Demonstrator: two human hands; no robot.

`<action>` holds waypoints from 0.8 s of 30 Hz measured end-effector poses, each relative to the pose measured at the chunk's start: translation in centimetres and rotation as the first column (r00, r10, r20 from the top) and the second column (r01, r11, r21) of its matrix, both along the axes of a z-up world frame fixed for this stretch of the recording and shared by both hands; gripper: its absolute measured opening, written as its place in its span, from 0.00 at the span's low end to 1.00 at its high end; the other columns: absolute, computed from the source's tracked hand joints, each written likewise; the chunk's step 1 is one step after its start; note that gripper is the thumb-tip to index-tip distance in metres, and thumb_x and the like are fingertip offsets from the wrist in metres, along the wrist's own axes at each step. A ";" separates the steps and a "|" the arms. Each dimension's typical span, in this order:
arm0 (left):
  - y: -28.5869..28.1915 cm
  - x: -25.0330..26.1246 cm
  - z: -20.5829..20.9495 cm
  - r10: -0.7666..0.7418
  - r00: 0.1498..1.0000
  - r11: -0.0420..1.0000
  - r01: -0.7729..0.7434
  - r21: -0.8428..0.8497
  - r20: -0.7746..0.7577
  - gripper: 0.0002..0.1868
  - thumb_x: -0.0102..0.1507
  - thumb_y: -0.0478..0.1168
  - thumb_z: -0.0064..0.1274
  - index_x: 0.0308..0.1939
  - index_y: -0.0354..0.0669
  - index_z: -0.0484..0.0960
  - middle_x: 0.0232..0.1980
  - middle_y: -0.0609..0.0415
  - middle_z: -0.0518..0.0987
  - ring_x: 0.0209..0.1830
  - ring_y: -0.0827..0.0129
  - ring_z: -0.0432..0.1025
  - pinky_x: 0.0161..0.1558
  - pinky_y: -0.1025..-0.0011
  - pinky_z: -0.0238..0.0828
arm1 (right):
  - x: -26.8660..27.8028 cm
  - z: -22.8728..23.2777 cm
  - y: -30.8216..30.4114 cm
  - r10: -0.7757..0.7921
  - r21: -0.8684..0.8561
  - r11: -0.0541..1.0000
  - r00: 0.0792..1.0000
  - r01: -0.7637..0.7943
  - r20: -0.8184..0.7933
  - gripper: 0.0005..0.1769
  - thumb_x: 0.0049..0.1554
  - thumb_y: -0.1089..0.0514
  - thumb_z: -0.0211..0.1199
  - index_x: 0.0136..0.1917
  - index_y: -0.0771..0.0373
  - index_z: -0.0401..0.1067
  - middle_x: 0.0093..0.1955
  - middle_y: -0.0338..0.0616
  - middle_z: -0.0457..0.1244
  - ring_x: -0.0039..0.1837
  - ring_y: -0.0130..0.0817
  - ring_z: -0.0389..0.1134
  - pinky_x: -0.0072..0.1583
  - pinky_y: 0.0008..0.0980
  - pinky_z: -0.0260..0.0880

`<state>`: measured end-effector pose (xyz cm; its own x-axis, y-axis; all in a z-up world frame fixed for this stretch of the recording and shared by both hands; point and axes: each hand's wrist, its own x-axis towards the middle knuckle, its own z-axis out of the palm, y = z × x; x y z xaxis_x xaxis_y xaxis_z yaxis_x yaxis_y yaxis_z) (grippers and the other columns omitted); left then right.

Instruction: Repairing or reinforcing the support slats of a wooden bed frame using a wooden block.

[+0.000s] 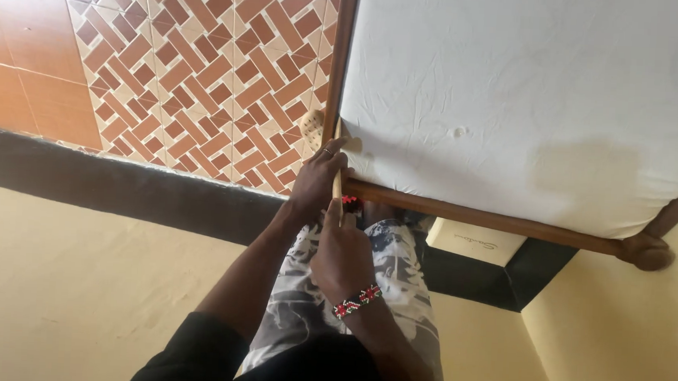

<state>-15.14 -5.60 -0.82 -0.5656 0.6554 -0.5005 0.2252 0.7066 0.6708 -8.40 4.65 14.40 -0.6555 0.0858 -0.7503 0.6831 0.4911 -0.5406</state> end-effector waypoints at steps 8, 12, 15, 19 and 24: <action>0.5 -3.2 -3.8 0.068 0.997 0.981 -0.062 0.183 -0.023 0.11 0.63 0.44 0.54 0.40 0.39 0.77 0.56 0.47 0.77 0.56 0.53 0.74 0.51 0.57 0.75 | -7.7 -0.4 2.6 -0.501 -0.120 0.835 0.651 0.537 -0.570 0.08 0.65 0.60 0.59 0.53 0.67 0.72 0.47 0.48 0.68 0.48 0.41 0.72 0.52 0.36 0.73; 2.4 -5.3 -3.8 0.162 0.959 0.960 -0.208 0.186 0.233 0.16 0.61 0.46 0.51 0.45 0.36 0.78 0.43 0.48 0.81 0.41 0.59 0.80 0.41 0.62 0.78 | -7.3 -5.6 2.7 -0.757 -0.486 0.650 0.439 0.584 -0.484 0.24 0.69 0.48 0.56 0.37 0.65 0.66 0.29 0.39 0.60 0.33 0.26 0.61 0.39 0.29 0.59; 2.6 -5.9 -4.9 0.251 0.908 0.965 -0.263 -0.009 0.336 0.15 0.65 0.48 0.49 0.44 0.38 0.79 0.44 0.46 0.83 0.45 0.57 0.81 0.43 0.61 0.78 | -9.2 -7.7 3.4 -0.770 -0.525 0.631 0.375 0.571 -0.516 0.26 0.70 0.44 0.51 0.37 0.64 0.68 0.30 0.35 0.59 0.34 0.23 0.59 0.39 0.29 0.56; 2.7 -6.5 -11.7 0.263 0.940 0.958 -0.282 0.061 0.216 0.14 0.61 0.44 0.56 0.42 0.37 0.84 0.42 0.40 0.85 0.48 0.48 0.80 0.46 0.55 0.76 | -15.1 -11.8 5.9 -0.807 -0.538 0.589 0.400 0.604 -0.434 0.26 0.68 0.47 0.55 0.34 0.64 0.62 0.29 0.29 0.51 0.35 0.18 0.49 0.37 0.29 0.46; 8.3 -11.7 -7.7 0.138 0.967 0.974 -0.171 0.148 0.213 0.12 0.60 0.45 0.59 0.37 0.38 0.83 0.31 0.42 0.84 0.32 0.52 0.82 0.39 0.55 0.77 | -20.8 -14.4 12.2 -0.908 -0.676 0.412 0.219 0.611 -0.356 0.28 0.68 0.48 0.62 0.31 0.58 0.56 0.24 0.31 0.50 0.25 0.22 0.49 0.29 0.29 0.44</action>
<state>-26.85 2.72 -8.52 -0.5658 0.6506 -0.5066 -0.0287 0.5984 0.8007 -29.17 16.82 0.01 -0.6623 0.6827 -0.3087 0.0381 -0.3808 -0.9239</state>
